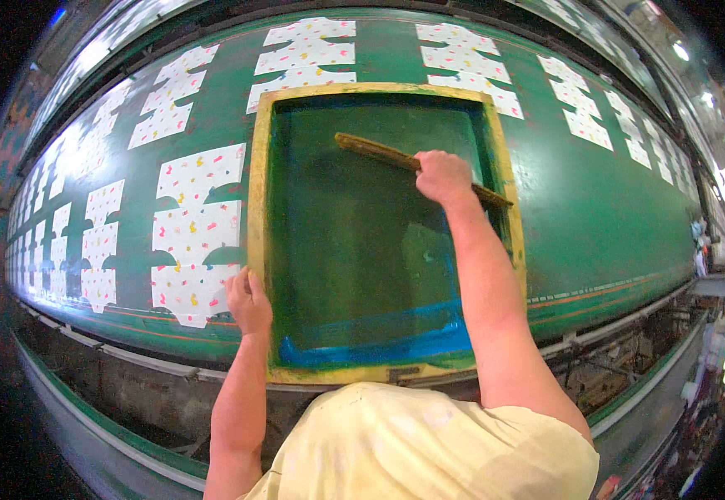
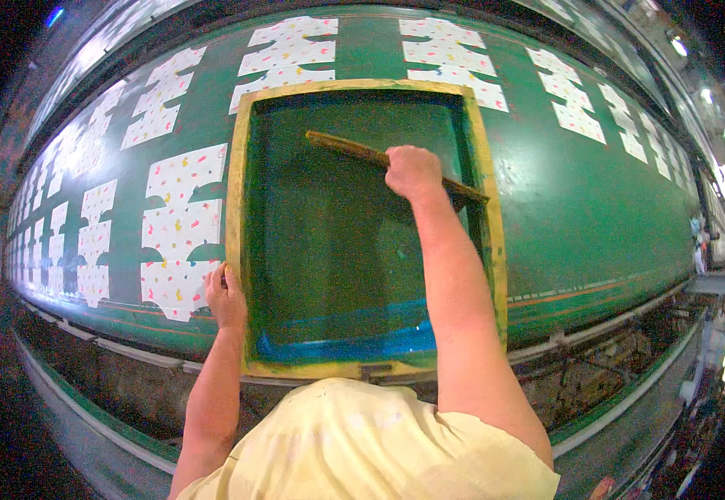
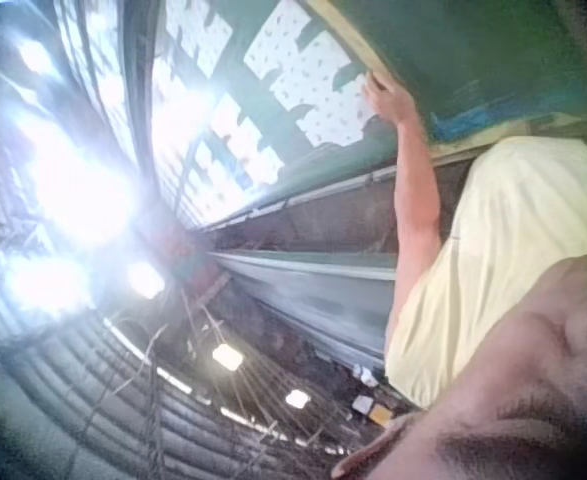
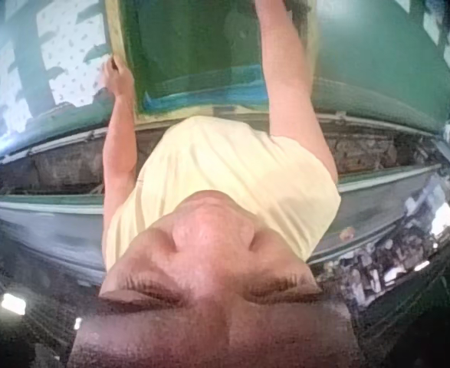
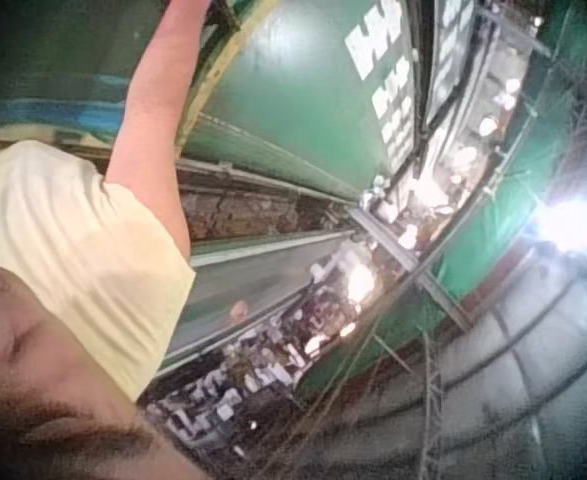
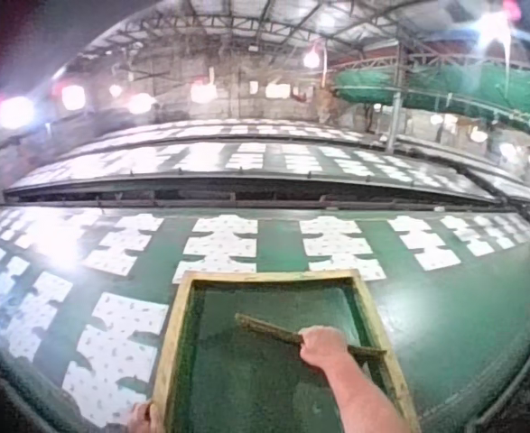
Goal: The person repeatedly positions a screen printing frame over patterned fabric on a conveyor and uses a squeegee to pull green ink across the screen. The person then moves the frame to a workbench, pours additional ink onto the squeegee, and returns to the conveyor to continue printing.
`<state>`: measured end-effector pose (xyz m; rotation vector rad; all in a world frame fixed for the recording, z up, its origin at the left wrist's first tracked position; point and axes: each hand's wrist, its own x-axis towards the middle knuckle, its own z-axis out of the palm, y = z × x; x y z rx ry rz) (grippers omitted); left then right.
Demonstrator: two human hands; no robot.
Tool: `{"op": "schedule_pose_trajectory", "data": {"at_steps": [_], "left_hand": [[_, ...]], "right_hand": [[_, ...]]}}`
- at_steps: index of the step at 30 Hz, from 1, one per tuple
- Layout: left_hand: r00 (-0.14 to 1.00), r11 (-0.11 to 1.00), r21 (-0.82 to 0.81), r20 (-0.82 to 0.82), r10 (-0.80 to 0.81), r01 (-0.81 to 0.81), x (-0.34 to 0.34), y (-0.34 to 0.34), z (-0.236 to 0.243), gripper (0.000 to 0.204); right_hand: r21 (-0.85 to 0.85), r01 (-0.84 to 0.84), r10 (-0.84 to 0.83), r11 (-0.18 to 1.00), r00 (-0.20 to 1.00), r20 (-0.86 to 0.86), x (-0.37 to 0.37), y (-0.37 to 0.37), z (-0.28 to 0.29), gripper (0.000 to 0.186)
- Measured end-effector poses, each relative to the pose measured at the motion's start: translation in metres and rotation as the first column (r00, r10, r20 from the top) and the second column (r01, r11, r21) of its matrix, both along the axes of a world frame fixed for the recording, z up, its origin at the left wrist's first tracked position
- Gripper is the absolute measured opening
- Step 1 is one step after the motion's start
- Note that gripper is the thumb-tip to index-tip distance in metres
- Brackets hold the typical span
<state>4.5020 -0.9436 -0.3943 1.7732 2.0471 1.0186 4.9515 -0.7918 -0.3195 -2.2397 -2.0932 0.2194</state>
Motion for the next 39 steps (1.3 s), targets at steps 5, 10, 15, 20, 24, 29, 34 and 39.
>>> {"op": "schedule_pose_trajectory", "data": {"at_steps": [5,10,15,20,24,29,34,39], "left_hand": [[1.000,0.997,0.074,-0.007,-0.020,0.020,-0.003,0.000,-0.007,0.028],[0.998,0.996,0.089,-0.059,-0.013,0.018,-0.002,0.002,-0.009,0.044],[0.978,0.995,-0.071,-0.202,0.055,-0.071,0.009,-0.012,0.004,0.060],[0.965,0.958,-0.264,-0.259,0.041,-0.111,0.014,-0.020,0.027,0.061],[0.961,0.936,-0.328,-0.275,0.032,-0.126,0.015,-0.020,0.030,0.067],[0.937,0.936,-0.293,-0.338,0.091,-0.197,0.019,-0.015,0.023,0.072],[0.923,0.933,-0.274,-0.365,0.124,-0.233,0.024,-0.006,0.016,0.075],[0.901,0.914,-0.275,-0.398,0.174,-0.298,0.030,-0.009,0.021,0.073]], "right_hand": [[-0.066,0.029,-0.029,0.997,1.000,-0.001,-0.035,-0.115,0.006,0.032],[-0.030,-0.060,0.060,0.998,0.998,-0.010,-0.073,-0.231,0.003,0.038],[-0.026,-0.197,0.196,0.980,0.980,-0.014,-0.101,-0.321,0.002,0.040],[-0.049,-0.321,0.321,0.946,0.947,0.005,-0.107,-0.361,0.013,0.032],[-0.048,-0.396,0.393,0.917,0.918,-0.062,-0.103,-0.377,0.018,0.066],[0.060,-0.437,0.436,0.897,0.855,-0.282,-0.075,-0.377,0.012,0.060],[0.481,-0.073,0.302,0.873,0.858,-0.417,0.037,-0.386,-0.001,0.033],[0.332,0.279,-0.020,0.901,0.791,-0.611,0.147,-0.388,-0.044,0.054]]}}
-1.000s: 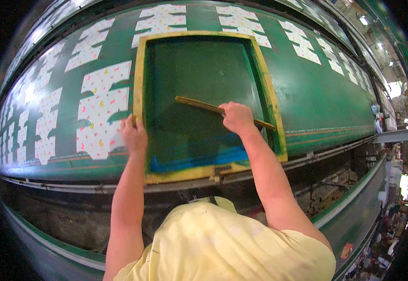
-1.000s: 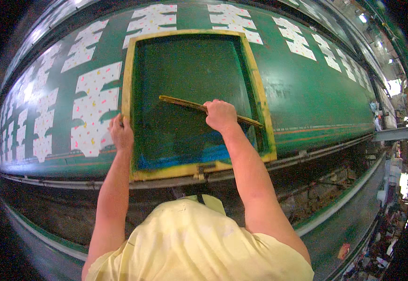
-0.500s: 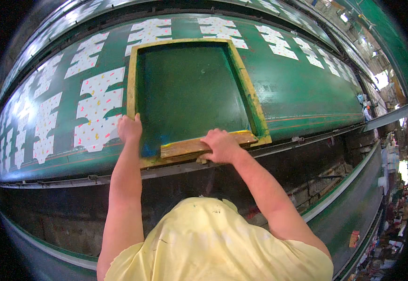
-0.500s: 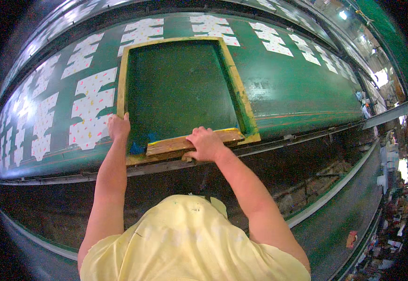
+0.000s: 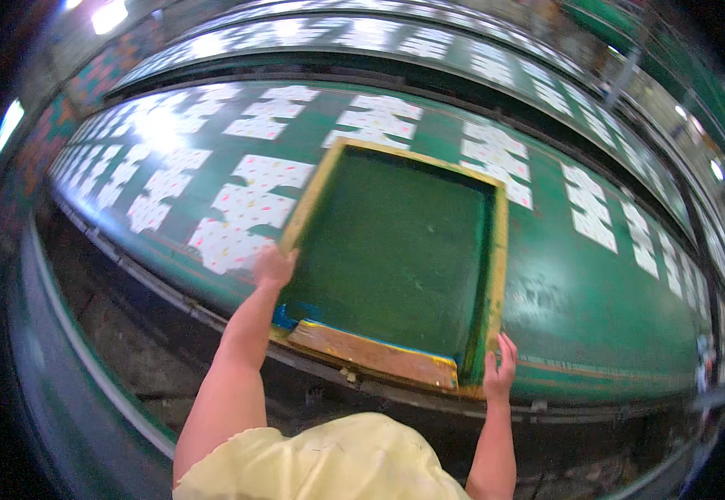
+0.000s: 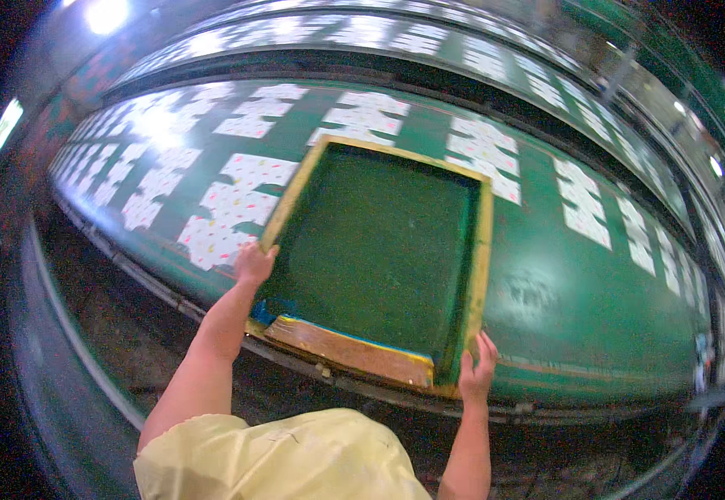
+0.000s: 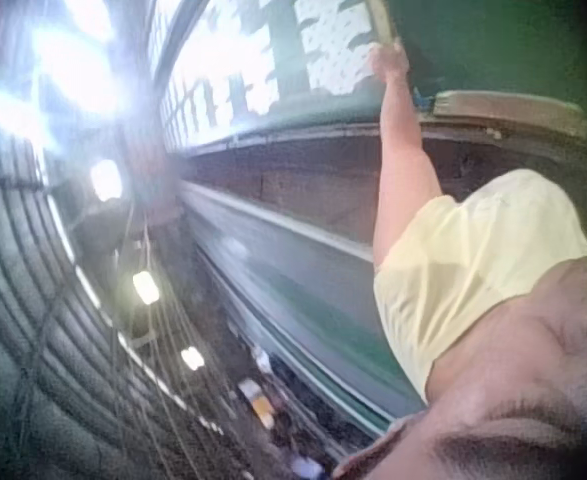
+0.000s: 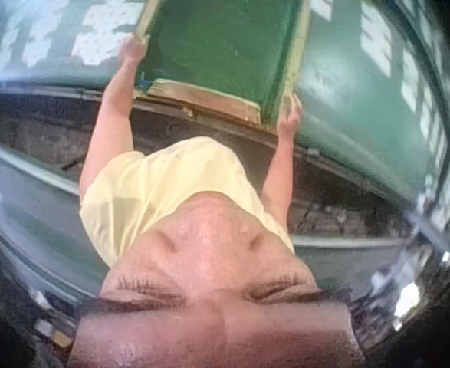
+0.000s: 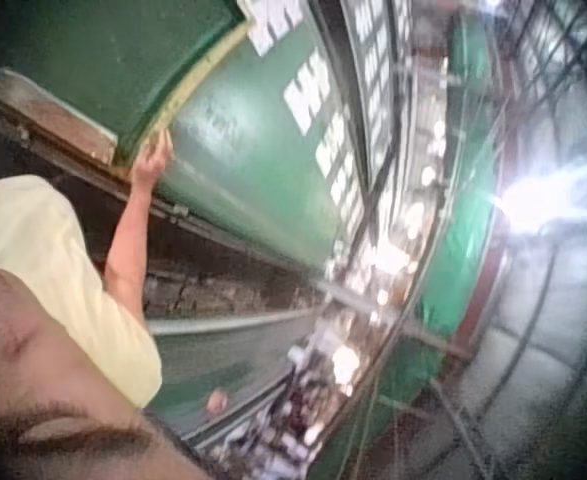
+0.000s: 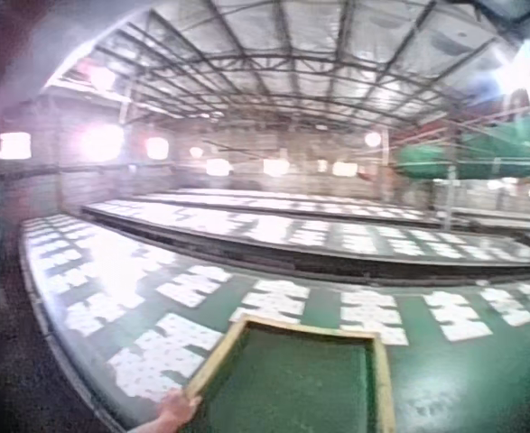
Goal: The person repeatedly positions a screen printing frame over patterned fabric on a conveyor and uses a squeegee to pull green ink across the screen. The person then moves the frame to a workbench, pours additional ink onto the squeegee, and returns to the conveyor to continue printing.
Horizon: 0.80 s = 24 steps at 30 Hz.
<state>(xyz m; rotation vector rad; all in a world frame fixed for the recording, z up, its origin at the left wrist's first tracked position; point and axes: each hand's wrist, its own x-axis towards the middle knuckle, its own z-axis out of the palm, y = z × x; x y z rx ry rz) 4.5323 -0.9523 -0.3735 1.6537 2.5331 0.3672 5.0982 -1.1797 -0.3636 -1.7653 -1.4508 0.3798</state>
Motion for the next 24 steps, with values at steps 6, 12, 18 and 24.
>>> {"op": "schedule_pose_trajectory", "data": {"at_steps": [6,12,18,24], "left_hand": [[1.000,0.998,-0.055,0.012,0.018,-0.017,0.010,-0.001,0.017,0.067],[1.000,0.998,-0.063,0.002,0.008,-0.008,0.007,0.003,0.012,0.067],[0.996,0.993,-0.120,0.081,0.032,-0.022,-0.007,0.009,-0.002,0.070],[0.977,0.998,-0.041,0.208,-0.038,0.047,-0.033,0.017,-0.025,0.072]], "right_hand": [[0.175,-0.070,0.176,0.982,0.676,-0.715,0.026,0.014,-0.053,0.079],[0.120,0.043,0.074,0.992,0.571,-0.817,0.032,0.016,-0.058,0.087],[0.146,0.036,0.108,0.989,0.503,-0.857,0.029,0.016,-0.003,0.094],[0.167,0.006,0.129,0.986,0.605,-0.786,0.016,0.017,0.062,0.104]]}}
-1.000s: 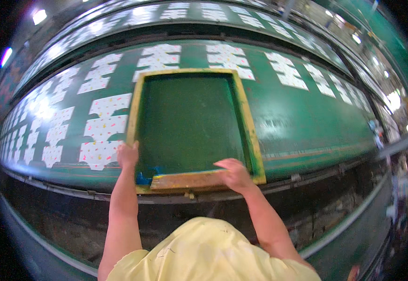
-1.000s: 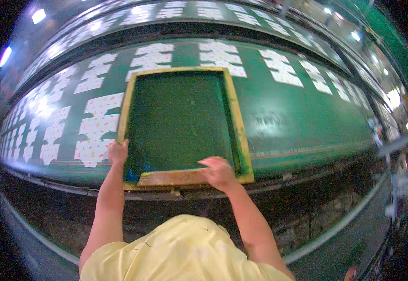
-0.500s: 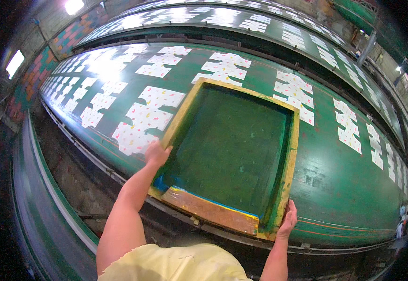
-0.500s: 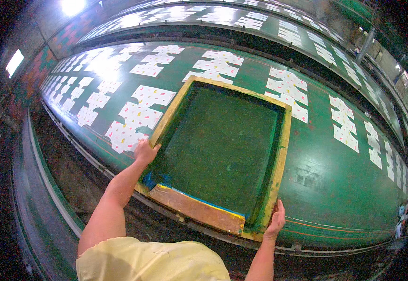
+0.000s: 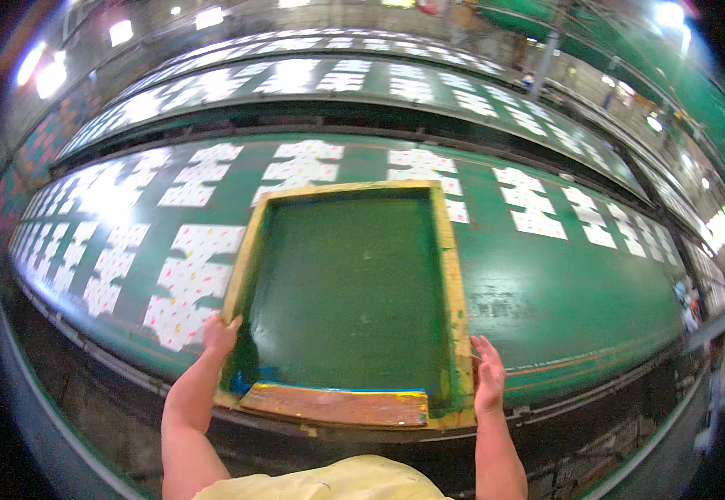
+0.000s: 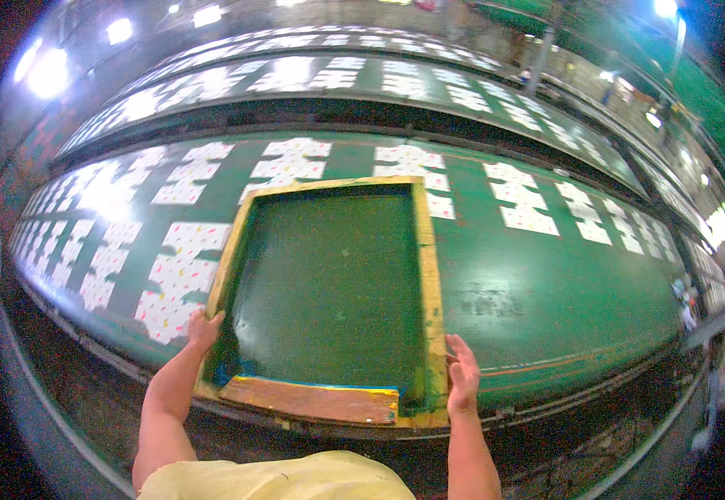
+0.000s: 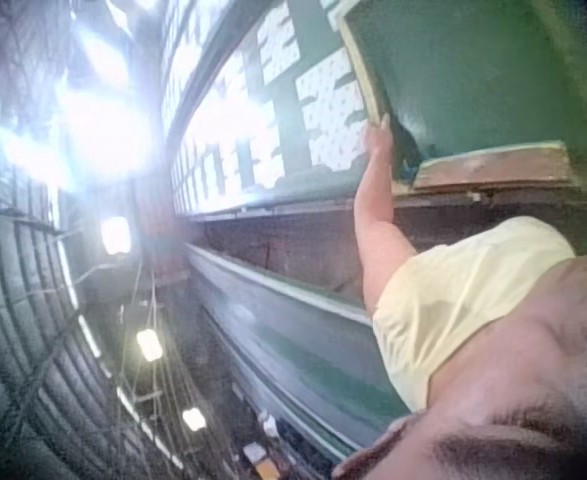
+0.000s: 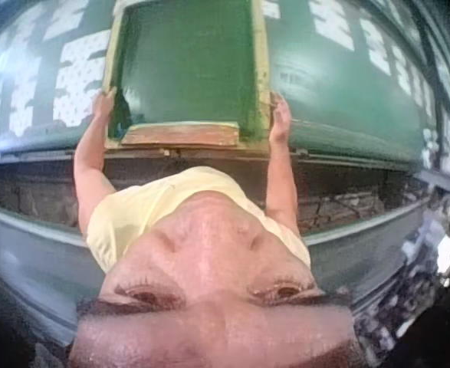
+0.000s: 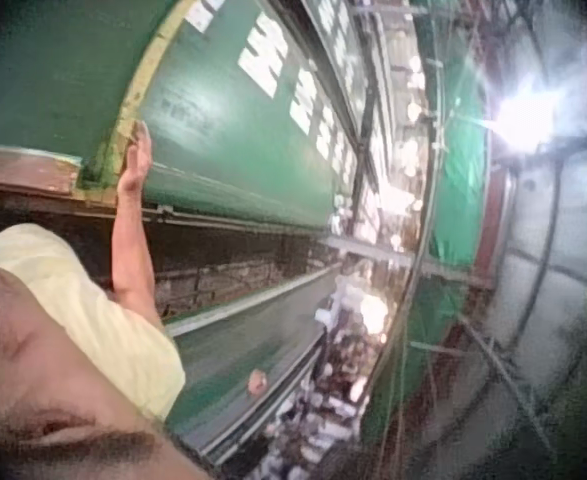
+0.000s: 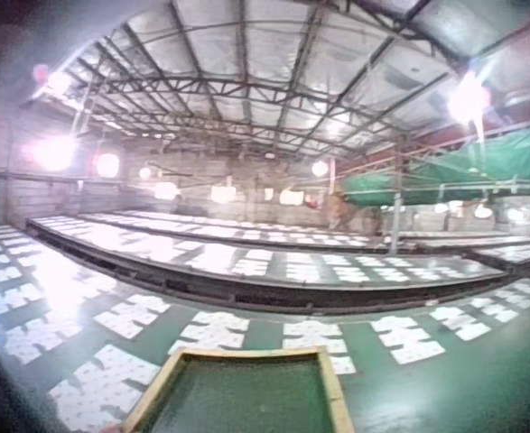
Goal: The person repeatedly positions a screen printing frame over patterned fabric on a conveyor and uses a squeegee to pull green ink across the screen. The person then moves the frame to a workbench, pours additional ink onto the squeegee, and returns to the conveyor to continue printing.
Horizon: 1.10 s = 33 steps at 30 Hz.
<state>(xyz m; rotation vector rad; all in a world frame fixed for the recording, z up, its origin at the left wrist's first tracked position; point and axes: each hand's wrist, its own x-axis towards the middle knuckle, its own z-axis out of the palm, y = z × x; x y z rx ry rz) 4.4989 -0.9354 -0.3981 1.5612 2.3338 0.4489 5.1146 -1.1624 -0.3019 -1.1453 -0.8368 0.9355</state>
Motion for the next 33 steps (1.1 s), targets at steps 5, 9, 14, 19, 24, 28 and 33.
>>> {"op": "schedule_pose_trajectory", "data": {"at_steps": [5,9,14,19,24,28,33], "left_hand": [[0.988,0.988,0.004,0.006,-0.157,0.157,-0.024,0.025,0.000,0.068],[0.932,0.906,0.225,-0.037,-0.360,0.359,0.001,0.063,0.001,0.052],[0.894,0.878,0.264,0.098,-0.437,0.400,0.091,0.096,0.015,0.039],[0.677,0.758,0.277,0.342,-0.652,0.590,0.226,0.096,0.053,0.030],[0.621,0.663,0.258,0.232,-0.749,0.703,0.393,0.070,0.090,0.036],[0.524,0.602,0.194,0.337,-0.783,0.775,0.541,0.026,0.128,0.032],[0.256,0.405,0.228,0.489,-0.834,0.885,0.730,-0.042,0.137,0.025]], "right_hand": [[0.015,0.008,-0.009,1.000,0.999,0.037,0.006,-0.016,0.033,0.100],[0.007,0.102,-0.102,0.995,0.990,0.100,0.022,-0.045,0.035,0.092],[0.031,0.217,-0.219,0.976,0.971,0.094,0.056,-0.112,0.040,0.092],[0.087,0.356,-0.363,0.931,0.926,0.100,0.115,-0.201,0.040,0.096],[0.102,0.532,-0.542,0.840,0.830,0.135,0.185,-0.295,0.032,0.098],[0.176,0.638,-0.660,0.750,0.739,0.134,0.239,-0.388,0.041,0.097],[0.431,0.651,-0.724,0.625,0.690,0.008,0.270,-0.499,0.061,0.101]]}}
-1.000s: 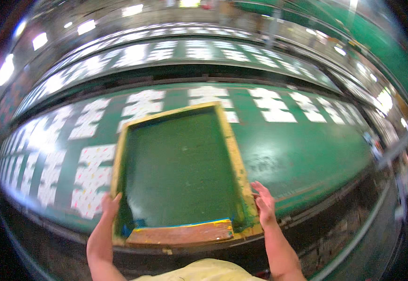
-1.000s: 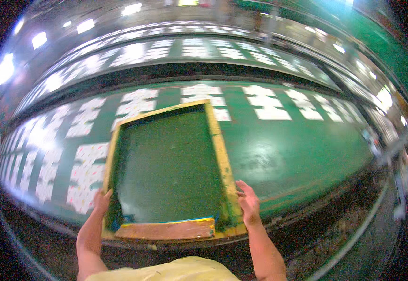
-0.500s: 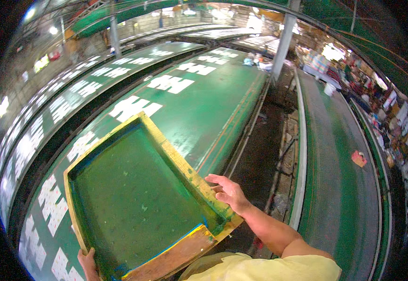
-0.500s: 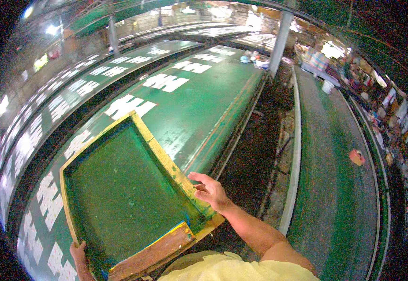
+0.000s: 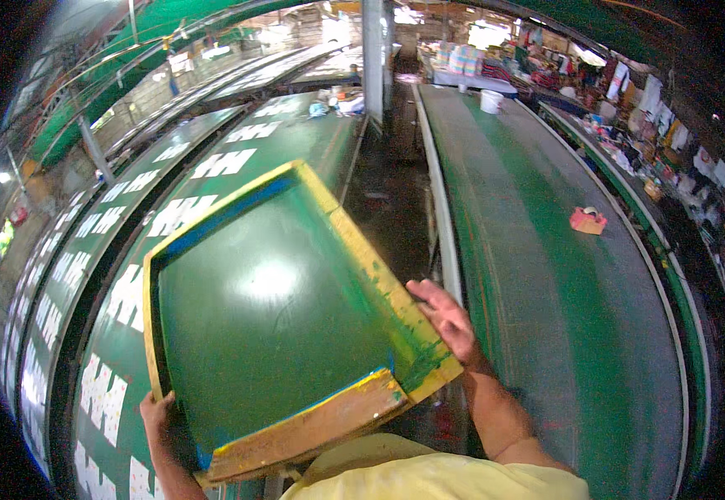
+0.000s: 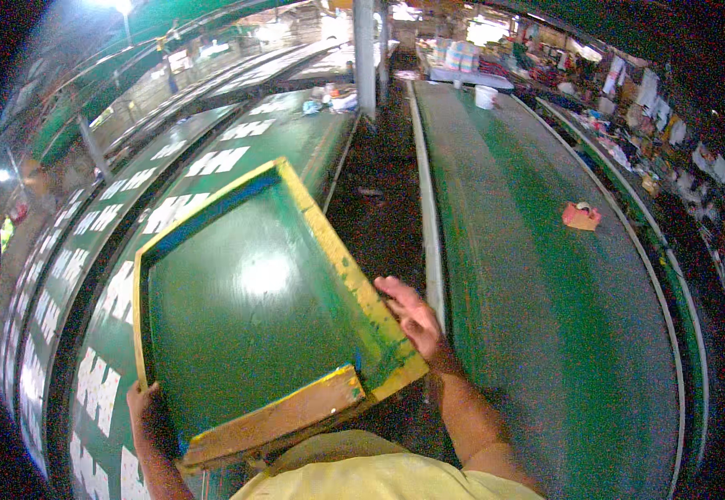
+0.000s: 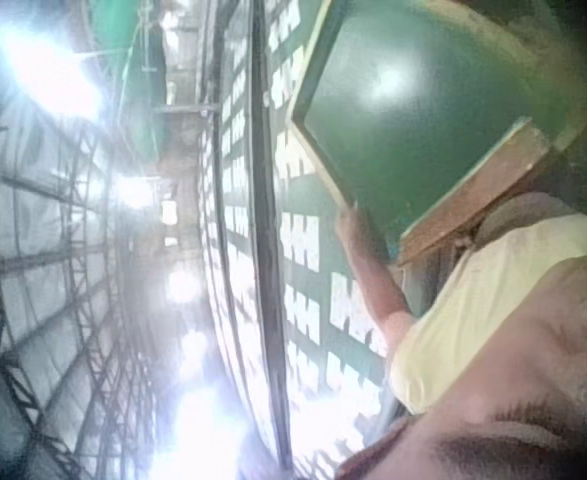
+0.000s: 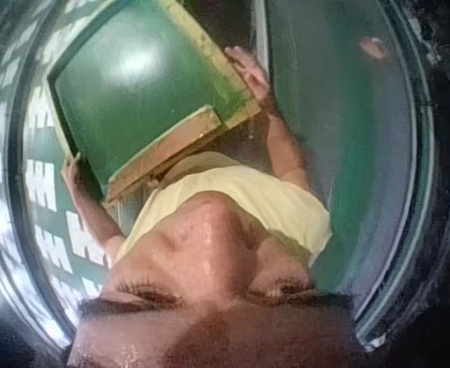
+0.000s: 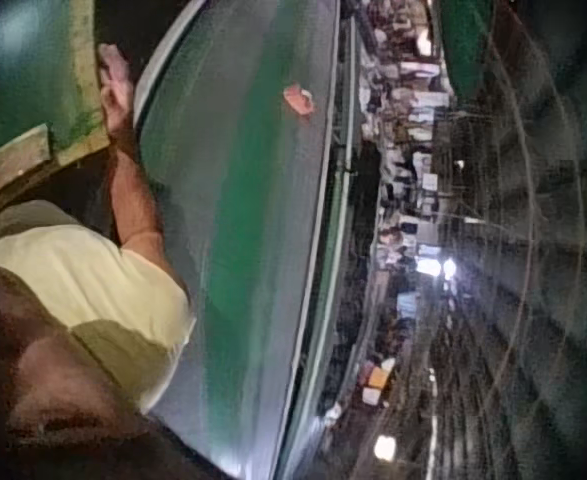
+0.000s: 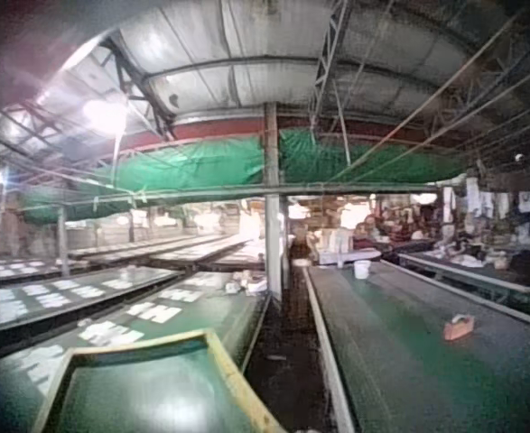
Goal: The person repeatedly positions a screen printing frame over patterned fabric on a conveyor and uses a squeegee to pull green ink across the screen. The person then moves the frame to a workbench, pours additional ink onto the squeegee, and returns to the conveyor to continue printing.
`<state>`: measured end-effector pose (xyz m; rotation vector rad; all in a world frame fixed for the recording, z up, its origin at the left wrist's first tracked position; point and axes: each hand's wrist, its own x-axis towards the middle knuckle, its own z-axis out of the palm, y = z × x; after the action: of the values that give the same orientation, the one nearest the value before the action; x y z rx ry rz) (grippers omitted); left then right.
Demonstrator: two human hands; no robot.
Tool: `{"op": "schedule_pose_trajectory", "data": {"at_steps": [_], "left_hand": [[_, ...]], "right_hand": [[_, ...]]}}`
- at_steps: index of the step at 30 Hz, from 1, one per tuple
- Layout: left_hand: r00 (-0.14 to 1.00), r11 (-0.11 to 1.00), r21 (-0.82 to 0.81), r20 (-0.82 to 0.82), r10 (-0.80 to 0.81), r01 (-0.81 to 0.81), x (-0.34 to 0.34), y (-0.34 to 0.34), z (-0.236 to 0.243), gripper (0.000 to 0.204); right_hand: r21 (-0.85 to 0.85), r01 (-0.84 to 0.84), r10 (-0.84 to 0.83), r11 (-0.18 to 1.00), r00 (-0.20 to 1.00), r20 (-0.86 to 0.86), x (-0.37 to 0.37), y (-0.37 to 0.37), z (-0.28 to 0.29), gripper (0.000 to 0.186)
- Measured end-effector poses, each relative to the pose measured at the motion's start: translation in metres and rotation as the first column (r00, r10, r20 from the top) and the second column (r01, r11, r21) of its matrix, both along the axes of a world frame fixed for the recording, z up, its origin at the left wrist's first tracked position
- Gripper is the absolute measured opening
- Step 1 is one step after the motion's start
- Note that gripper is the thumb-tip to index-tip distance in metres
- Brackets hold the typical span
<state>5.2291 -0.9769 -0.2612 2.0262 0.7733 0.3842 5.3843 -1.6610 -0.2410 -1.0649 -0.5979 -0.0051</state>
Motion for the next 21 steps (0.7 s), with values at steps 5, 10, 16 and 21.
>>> {"op": "schedule_pose_trajectory", "data": {"at_steps": [5,10,16,21], "left_hand": [[0.976,0.954,-0.213,-0.010,-0.216,0.209,0.158,-0.115,0.031,0.026],[0.891,0.839,-0.317,0.049,-0.451,0.442,0.297,-0.218,0.028,0.029],[0.769,0.744,-0.262,-0.008,-0.639,0.615,0.458,-0.300,-0.040,0.034],[0.711,0.678,-0.264,0.046,-0.701,0.686,0.587,-0.370,-0.064,0.035]], "right_hand": [[0.141,0.255,-0.265,0.957,0.963,0.056,-0.010,-0.089,0.003,0.096],[0.151,0.547,-0.554,0.823,0.832,0.007,-0.041,-0.145,-0.004,0.093],[0.145,0.729,-0.734,0.669,0.679,-0.024,-0.035,-0.199,-0.001,0.094],[0.056,0.852,-0.853,0.521,0.521,0.009,0.035,-0.229,0.009,0.103]]}}
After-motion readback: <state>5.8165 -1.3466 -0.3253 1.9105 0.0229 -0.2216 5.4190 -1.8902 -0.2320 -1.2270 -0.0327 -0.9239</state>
